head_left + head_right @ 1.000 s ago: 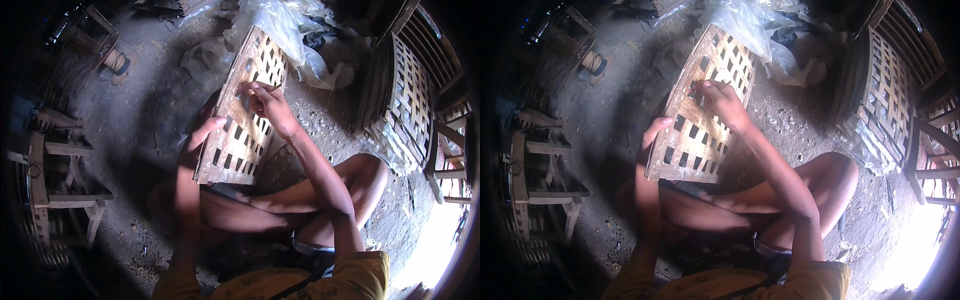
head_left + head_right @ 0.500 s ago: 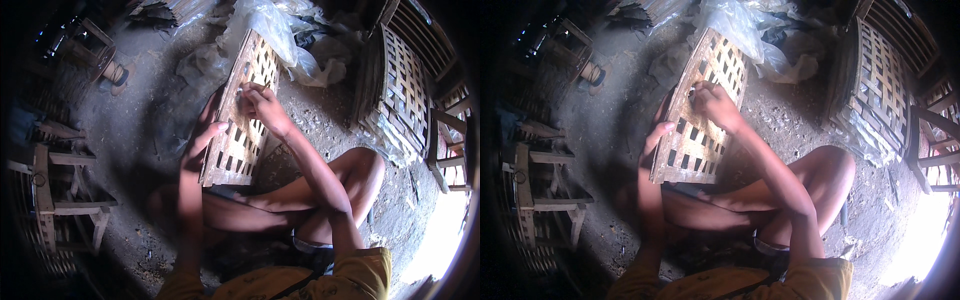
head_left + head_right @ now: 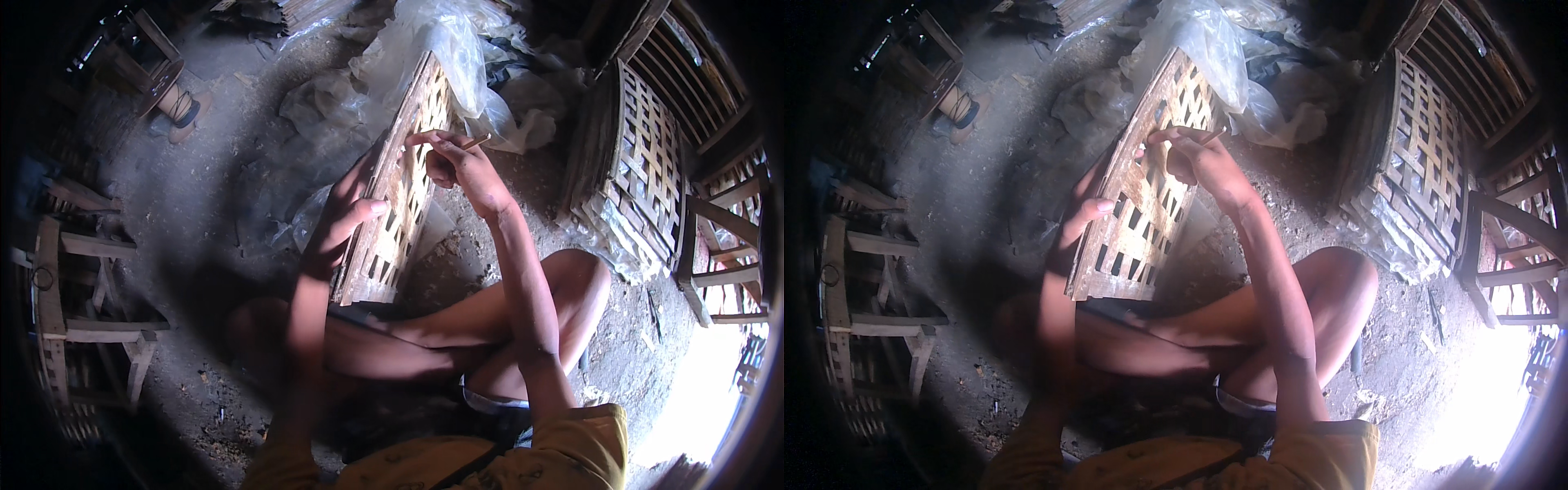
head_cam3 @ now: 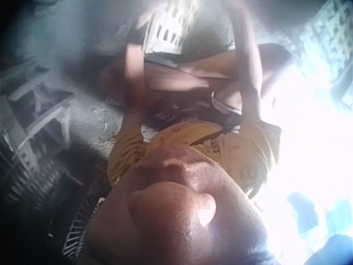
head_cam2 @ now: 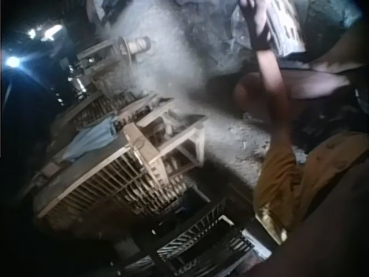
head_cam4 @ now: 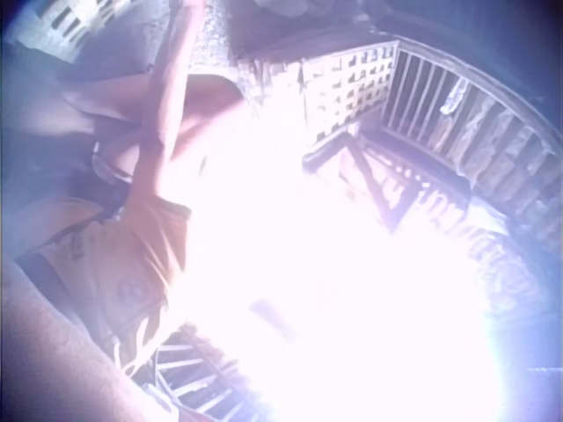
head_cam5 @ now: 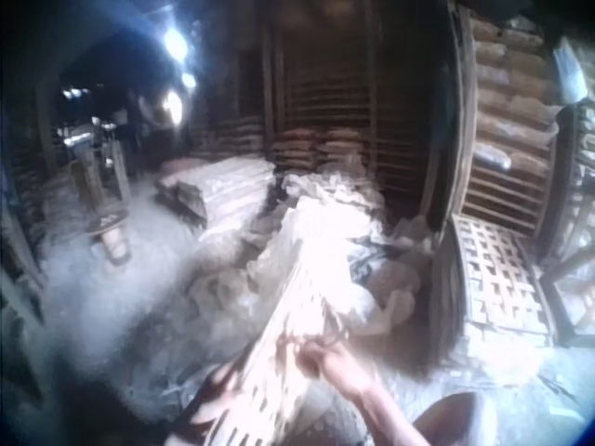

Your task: The person sits on the floor and assembles a wooden lattice panel by hand, inserting thin wooden strips into the grid and adjusting them to fit. The person handles the lattice and strips directly without visible tools.

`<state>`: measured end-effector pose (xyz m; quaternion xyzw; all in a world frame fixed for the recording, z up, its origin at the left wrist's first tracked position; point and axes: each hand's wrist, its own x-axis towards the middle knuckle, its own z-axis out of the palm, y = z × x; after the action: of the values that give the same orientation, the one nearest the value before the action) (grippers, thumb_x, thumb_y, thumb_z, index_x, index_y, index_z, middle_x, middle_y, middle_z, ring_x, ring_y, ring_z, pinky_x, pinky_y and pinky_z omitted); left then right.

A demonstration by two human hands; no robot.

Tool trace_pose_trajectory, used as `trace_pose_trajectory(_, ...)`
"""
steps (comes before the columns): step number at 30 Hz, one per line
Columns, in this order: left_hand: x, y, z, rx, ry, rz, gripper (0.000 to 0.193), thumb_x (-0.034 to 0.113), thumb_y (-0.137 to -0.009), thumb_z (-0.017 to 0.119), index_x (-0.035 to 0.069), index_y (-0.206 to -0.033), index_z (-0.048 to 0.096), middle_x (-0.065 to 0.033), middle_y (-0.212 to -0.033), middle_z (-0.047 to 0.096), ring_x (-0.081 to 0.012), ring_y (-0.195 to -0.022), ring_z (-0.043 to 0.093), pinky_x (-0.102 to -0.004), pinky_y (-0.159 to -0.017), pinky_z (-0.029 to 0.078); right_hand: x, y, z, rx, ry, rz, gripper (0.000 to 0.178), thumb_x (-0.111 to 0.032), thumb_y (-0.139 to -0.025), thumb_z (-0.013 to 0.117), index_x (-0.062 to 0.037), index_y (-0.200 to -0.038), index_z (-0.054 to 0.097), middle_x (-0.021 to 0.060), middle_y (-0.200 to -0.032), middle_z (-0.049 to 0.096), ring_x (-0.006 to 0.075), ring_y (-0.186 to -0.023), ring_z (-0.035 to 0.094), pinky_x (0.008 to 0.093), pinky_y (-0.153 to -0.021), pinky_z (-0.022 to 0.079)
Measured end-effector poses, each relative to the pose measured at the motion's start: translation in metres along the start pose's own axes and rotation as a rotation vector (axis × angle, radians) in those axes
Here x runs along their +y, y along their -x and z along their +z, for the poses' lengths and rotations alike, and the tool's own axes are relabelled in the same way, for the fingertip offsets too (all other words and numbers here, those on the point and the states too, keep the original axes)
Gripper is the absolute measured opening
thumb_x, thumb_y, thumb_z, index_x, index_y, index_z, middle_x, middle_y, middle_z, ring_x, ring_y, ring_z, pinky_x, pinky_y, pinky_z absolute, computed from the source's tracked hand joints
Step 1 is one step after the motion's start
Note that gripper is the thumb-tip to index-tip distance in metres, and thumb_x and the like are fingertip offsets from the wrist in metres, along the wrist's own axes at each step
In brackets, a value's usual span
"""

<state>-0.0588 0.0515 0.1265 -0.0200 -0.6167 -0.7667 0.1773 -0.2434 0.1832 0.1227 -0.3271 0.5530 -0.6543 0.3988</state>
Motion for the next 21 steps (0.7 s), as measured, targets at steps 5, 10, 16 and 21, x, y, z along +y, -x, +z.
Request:
trace_pose_trajectory(5, 0.001, 0.002, 0.006, 0.05, 0.046, -0.026, 0.091, 0.029, -0.082, 0.064, -0.005, -0.158, 0.028, -0.0187, -0.157, 0.041, -0.0275, -0.148, 0.037, -0.037, -0.122, 0.024, -0.006, 0.006, 0.004, -0.032, 0.028, 0.091, 0.034, -0.022, -0.112, 0.04, -0.0004, -0.124, 0.064, -0.0064, -0.064, 0.036, 0.0065, -0.056, 0.029, 0.0256, -0.053, 0.025)
trace_pose_trajectory(10, 0.003, 0.003, 0.007, 0.042, -0.02, -0.045, 0.091, 0.029, -0.082, 0.064, -0.005, -0.158, 0.029, -0.0186, -0.156, 0.042, -0.0269, -0.147, 0.037, -0.0371, -0.122, 0.023, -0.006, 0.003, 0.031, -0.013, -0.158, 0.14, 0.025, -0.026, -0.112, 0.043, -0.01, -0.097, 0.055, -0.0051, -0.066, 0.04, 0.0058, -0.058, 0.03, 0.0255, -0.052, 0.024)
trace_pose_trajectory(16, 0.007, 0.002, 0.0, -0.019, -0.064, -0.018, 0.093, 0.019, -0.08, 0.067, -0.006, -0.159, 0.025, -0.0194, -0.157, 0.04, -0.0255, -0.147, 0.037, -0.0366, -0.123, 0.023, 0.002, 0.003, 0.038, 0.106, -0.094, 0.049, 0.026, -0.026, -0.112, 0.046, -0.0118, -0.091, 0.052, -0.007, -0.068, 0.037, 0.0046, -0.059, 0.029, 0.0236, -0.052, 0.026)
trace_pose_trajectory(21, 0.014, 0.006, -0.011, -0.096, -0.005, -0.034, 0.095, 0.014, -0.079, 0.065, -0.008, -0.16, 0.022, -0.0191, -0.16, 0.037, -0.0256, -0.149, 0.034, -0.0369, -0.124, 0.022, 0.029, 0.0, 0.017, 0.171, 0.002, -0.078, 0.028, -0.025, -0.113, 0.044, -0.0086, -0.091, 0.052, -0.007, -0.071, 0.037, 0.005, -0.062, 0.031, 0.0232, -0.055, 0.028)
